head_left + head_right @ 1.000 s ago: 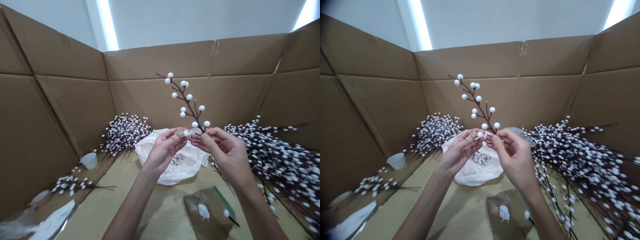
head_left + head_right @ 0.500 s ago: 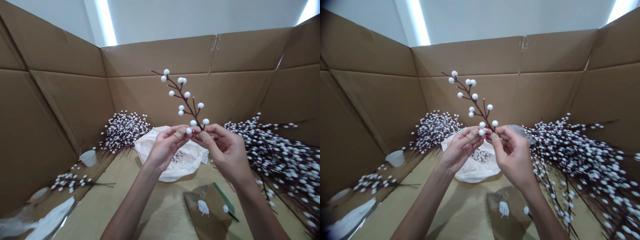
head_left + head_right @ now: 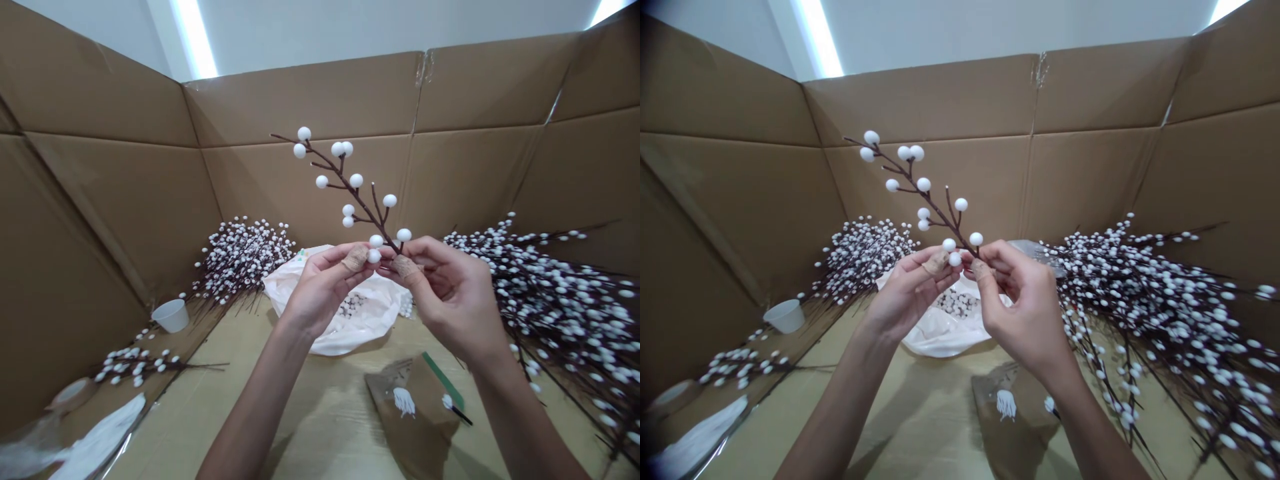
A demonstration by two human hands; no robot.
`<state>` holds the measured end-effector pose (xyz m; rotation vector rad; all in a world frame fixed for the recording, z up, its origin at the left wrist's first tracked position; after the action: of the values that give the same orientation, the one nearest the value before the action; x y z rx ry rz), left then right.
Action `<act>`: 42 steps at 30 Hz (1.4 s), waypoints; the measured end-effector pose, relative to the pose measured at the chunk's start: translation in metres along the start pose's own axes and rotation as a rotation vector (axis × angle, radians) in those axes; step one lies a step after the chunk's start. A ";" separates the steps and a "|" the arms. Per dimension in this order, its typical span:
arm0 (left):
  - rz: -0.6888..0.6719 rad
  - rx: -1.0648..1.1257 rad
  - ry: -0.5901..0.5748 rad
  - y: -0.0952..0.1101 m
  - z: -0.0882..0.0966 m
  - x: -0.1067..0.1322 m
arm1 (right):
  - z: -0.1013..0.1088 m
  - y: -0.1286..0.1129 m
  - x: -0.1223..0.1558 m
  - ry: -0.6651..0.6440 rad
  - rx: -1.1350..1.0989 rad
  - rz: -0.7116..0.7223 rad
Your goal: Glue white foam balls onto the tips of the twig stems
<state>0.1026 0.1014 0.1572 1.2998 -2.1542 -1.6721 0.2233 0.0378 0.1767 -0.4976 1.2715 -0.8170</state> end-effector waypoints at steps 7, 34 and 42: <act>-0.004 -0.029 0.026 0.003 -0.002 0.001 | 0.000 -0.001 0.002 0.004 0.024 0.000; -0.117 -0.235 0.091 0.004 -0.002 0.002 | 0.005 -0.002 -0.003 -0.042 -0.083 -0.014; -0.122 -0.240 0.106 0.004 -0.002 0.001 | 0.007 -0.001 -0.005 -0.048 -0.078 -0.001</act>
<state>0.1007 0.0995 0.1606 1.4358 -1.7851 -1.7961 0.2288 0.0406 0.1827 -0.5768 1.2628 -0.7540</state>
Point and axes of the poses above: each hand's wrist, its own x-axis away from the middle knuckle, its own z-axis out of the back of the hand, y = z × x, the point moved 7 cm from there along -x, towards the middle knuckle, and after that the axes turned 14 degrees about -y, right-handed, at the moved point
